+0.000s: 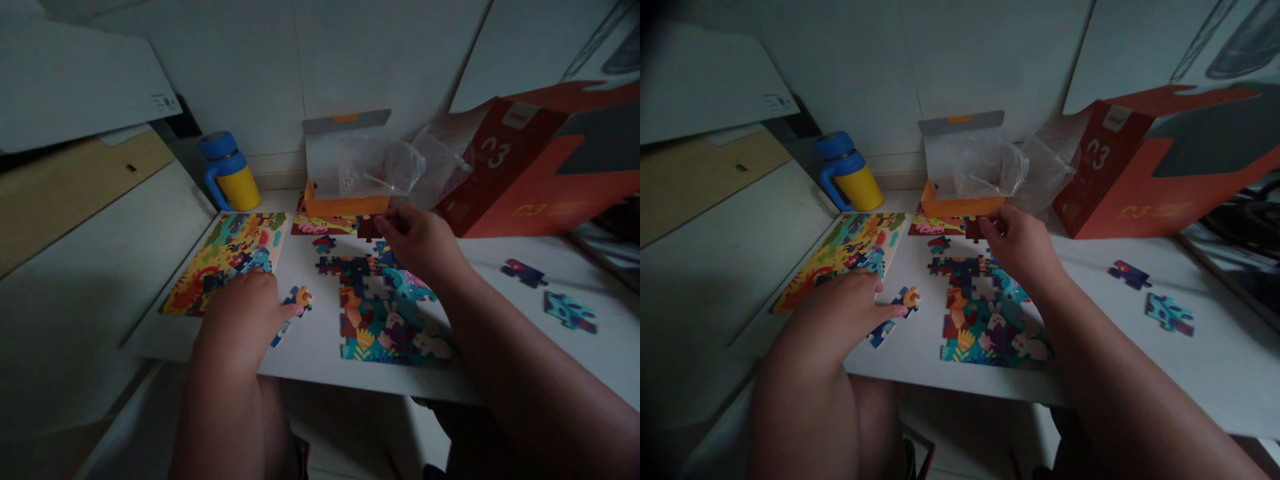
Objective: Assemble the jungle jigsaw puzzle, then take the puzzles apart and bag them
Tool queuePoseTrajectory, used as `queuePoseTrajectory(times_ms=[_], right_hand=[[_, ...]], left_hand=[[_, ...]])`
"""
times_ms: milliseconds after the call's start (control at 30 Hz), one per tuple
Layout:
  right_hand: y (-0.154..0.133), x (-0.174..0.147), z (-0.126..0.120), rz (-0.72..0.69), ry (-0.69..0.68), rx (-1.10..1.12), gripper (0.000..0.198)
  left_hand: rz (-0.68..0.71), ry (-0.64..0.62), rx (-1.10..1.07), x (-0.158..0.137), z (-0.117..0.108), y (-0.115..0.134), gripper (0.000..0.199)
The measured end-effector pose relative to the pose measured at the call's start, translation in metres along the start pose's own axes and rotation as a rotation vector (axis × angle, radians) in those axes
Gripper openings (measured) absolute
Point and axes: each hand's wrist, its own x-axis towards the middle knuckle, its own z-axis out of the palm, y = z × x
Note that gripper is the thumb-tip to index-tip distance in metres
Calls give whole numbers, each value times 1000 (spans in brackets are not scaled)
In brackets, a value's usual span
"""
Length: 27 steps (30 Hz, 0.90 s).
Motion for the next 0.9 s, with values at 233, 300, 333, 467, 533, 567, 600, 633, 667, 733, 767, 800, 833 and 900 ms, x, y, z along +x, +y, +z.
queuePoseTrajectory(times_ms=[233,300,333,467,533,567,600,633,667,733,767,800,833,900], right_hand=[[-4,-5,-3,-198,-682,136,35],[-6,-8,-4,-253,-892,106,33],[-6,-9,-4,-270,-966,93,32],[-5,-11,-2,-268,-1028,71,27],[-6,-11,1,-259,-943,50,23],[-7,-12,2,-253,-888,39,21],[-8,-12,4,-246,-837,34,19],[-9,-13,6,-242,-793,37,18],[-10,-14,8,-242,-759,45,18],[-11,-16,12,-267,-711,63,17],[-11,-17,14,-287,-694,67,17],[-10,-17,15,-308,-682,67,16],[-10,-18,17,-325,-672,67,15],[-8,-18,19,-338,-667,65,14]], left_hand=[[45,-76,24,6,-1,9,27],[78,-54,-9,5,1,10,23],[97,-39,-22,4,2,11,23],[118,-9,-28,3,4,16,24],[123,-5,-30,6,5,17,22],[130,-4,-38,9,5,17,21],[135,-7,-51,12,6,16,20],[134,-12,-65,14,7,15,20],[129,-19,-80,17,8,13,20],[124,-30,-114,22,11,8,20],[124,-32,-134,24,13,6,20],[122,-29,-156,25,14,4,22],[119,-21,-179,26,15,2,24],[117,10,-223,26,17,0,29]])
